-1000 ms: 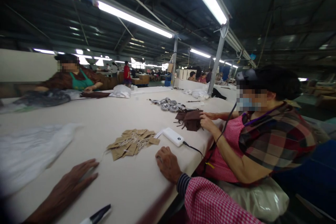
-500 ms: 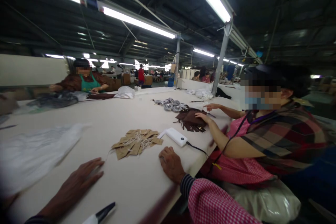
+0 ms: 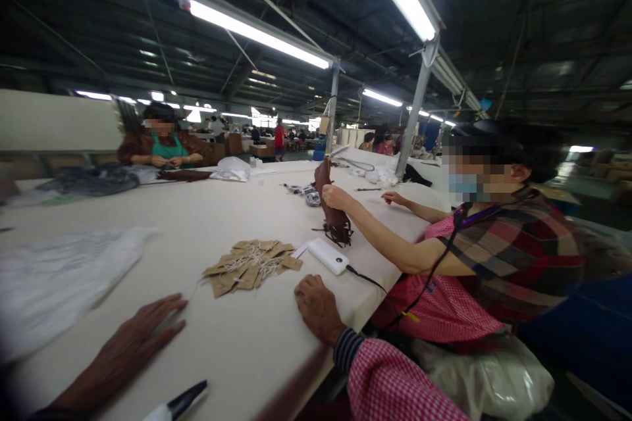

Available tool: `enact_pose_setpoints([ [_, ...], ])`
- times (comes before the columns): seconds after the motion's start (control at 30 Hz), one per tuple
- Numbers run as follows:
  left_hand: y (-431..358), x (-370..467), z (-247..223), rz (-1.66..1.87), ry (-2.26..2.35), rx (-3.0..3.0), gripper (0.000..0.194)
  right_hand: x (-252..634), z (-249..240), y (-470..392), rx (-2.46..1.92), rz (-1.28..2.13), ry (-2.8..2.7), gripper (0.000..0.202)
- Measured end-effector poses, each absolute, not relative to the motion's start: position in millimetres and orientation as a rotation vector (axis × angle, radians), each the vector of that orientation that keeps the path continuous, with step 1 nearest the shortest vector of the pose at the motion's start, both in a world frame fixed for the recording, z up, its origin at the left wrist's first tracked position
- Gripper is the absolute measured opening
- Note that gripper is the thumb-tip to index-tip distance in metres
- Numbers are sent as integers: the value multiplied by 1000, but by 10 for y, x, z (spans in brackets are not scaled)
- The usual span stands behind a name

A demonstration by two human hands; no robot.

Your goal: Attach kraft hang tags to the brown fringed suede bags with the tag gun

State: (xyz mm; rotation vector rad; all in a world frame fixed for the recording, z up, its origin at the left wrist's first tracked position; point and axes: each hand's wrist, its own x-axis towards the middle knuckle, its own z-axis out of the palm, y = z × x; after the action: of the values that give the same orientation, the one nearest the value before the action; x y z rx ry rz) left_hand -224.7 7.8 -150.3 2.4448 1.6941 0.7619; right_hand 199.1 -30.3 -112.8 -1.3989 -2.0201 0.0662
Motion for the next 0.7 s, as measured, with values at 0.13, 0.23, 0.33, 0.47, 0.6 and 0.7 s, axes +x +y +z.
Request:
enact_pose_setpoints([
  [0.13, -34, -2157, -1331, 783, 1706, 2398, 49, 2076, -1094, -224, -1327, 223, -1838, 17],
  [0.23, -101, -2111, -1264, 796, 1685, 2397, 53, 2088, -937, -135, -1281, 213, -1845, 17],
  [0.33, -154, -2075, -1228, 799, 1649, 2417, 52, 1994, -705, -61, -1265, 146, -1975, 18],
  [0.47, -179, -2039, -1206, 782, 1633, 2416, 49, 1723, -448, -54, -1133, 90, -2232, 22],
  [0.6, -168, -2029, -1231, 810, 1607, 2448, 47, 1390, -330, -10, -1060, -166, -2464, 20],
  [0.7, -169, -2032, -1249, 867, 1595, 2463, 45, 1195, -347, 159, -1125, -361, -2607, 24],
])
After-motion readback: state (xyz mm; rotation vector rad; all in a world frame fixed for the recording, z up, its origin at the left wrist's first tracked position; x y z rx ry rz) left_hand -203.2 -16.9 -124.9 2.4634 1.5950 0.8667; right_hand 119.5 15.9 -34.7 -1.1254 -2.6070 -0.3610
